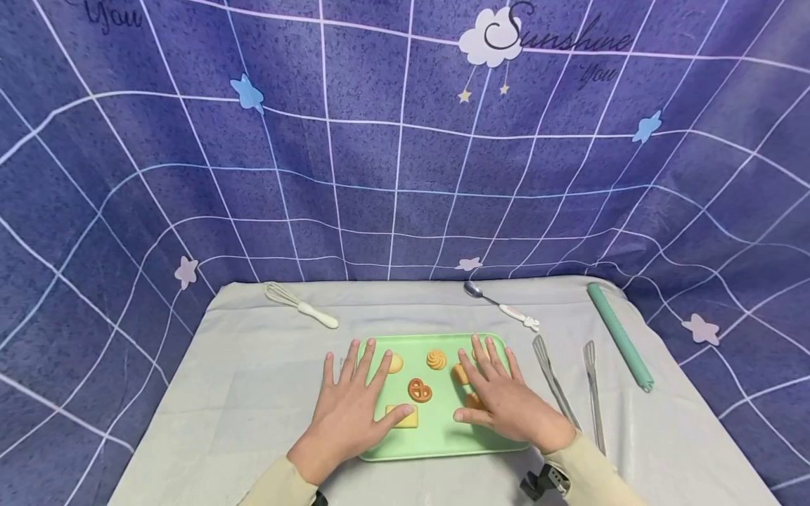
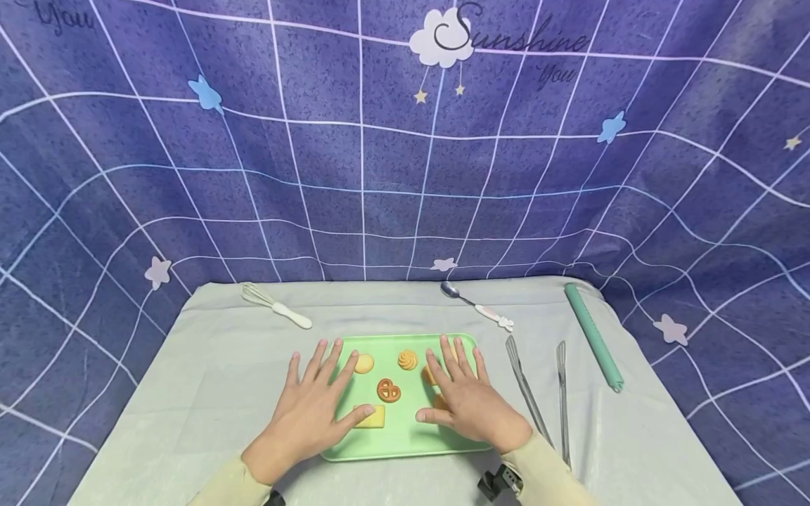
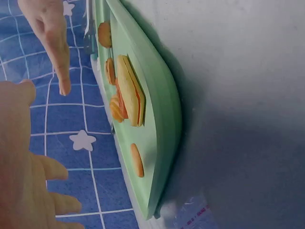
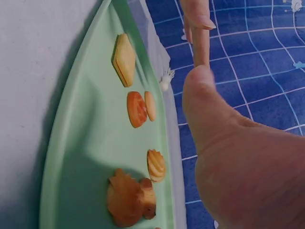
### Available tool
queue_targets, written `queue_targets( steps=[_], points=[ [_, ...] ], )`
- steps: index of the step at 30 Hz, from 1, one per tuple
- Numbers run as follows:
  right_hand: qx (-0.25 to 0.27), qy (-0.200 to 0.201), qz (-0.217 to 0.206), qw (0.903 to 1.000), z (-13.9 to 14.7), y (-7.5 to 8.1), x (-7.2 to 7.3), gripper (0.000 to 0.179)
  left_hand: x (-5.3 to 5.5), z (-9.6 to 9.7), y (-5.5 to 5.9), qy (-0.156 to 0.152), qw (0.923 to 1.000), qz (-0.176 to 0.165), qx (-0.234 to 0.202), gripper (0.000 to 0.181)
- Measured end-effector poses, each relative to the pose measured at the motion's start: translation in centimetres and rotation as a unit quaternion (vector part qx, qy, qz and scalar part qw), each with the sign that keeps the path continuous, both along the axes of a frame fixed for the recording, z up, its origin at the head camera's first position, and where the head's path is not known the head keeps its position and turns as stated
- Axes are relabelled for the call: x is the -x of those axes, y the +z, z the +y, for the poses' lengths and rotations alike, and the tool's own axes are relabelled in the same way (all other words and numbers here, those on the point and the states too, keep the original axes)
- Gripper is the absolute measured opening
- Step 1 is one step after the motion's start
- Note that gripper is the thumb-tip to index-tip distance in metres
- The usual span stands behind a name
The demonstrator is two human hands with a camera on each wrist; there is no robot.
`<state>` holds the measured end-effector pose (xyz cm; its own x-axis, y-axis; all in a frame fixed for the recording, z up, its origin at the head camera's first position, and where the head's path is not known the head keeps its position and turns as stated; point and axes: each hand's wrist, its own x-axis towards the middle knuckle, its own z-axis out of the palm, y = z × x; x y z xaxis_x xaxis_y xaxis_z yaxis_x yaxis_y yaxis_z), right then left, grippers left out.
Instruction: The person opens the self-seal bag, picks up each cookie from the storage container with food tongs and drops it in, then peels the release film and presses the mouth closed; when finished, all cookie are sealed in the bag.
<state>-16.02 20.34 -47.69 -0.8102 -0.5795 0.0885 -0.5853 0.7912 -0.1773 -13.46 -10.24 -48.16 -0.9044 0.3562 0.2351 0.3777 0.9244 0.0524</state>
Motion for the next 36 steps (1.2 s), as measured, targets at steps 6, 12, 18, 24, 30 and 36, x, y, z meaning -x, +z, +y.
queue_targets(
  steps=[6, 12, 18, 24, 30, 36],
  points=[
    [0.029, 0.004, -0.007, 0.9996, -0.4, -0.2, 0.0, 0.094, -0.2, -0.5, -0.1, -0.008, 0.9994, 0.008, -0.031, 0.087],
    [0.106, 0.035, 0.062, 0.9918, -1.7, -0.7, 0.3, 0.064, -0.3, -1.6, 0.1, -0.022, 0.9961, 0.032, -0.080, 0.073],
    [0.153, 0.086, 0.086, 0.9807, -4.8, -1.0, 0.3, 0.034, -0.3, -3.7, -0.4, -0.043, 0.9878, 0.058, -0.137, 0.043],
    [0.162, 0.130, 0.041, 0.9772, -9.1, -0.2, 0.3, 0.030, 0.2, -6.7, -1.2, -0.023, 0.9872, 0.042, -0.152, 0.025],
    [0.153, 0.142, 0.006, 0.9779, -13.4, 0.6, 0.6, 0.027, 0.9, -9.6, -1.8, -0.019, 0.9902, 0.025, -0.136, 0.022],
    [0.108, 0.088, -0.065, 0.9881, -17.2, 1.5, 1.6, 0.027, 1.4, -11.6, -2.3, -0.050, 0.9927, -0.005, -0.110, 0.025]
  ],
)
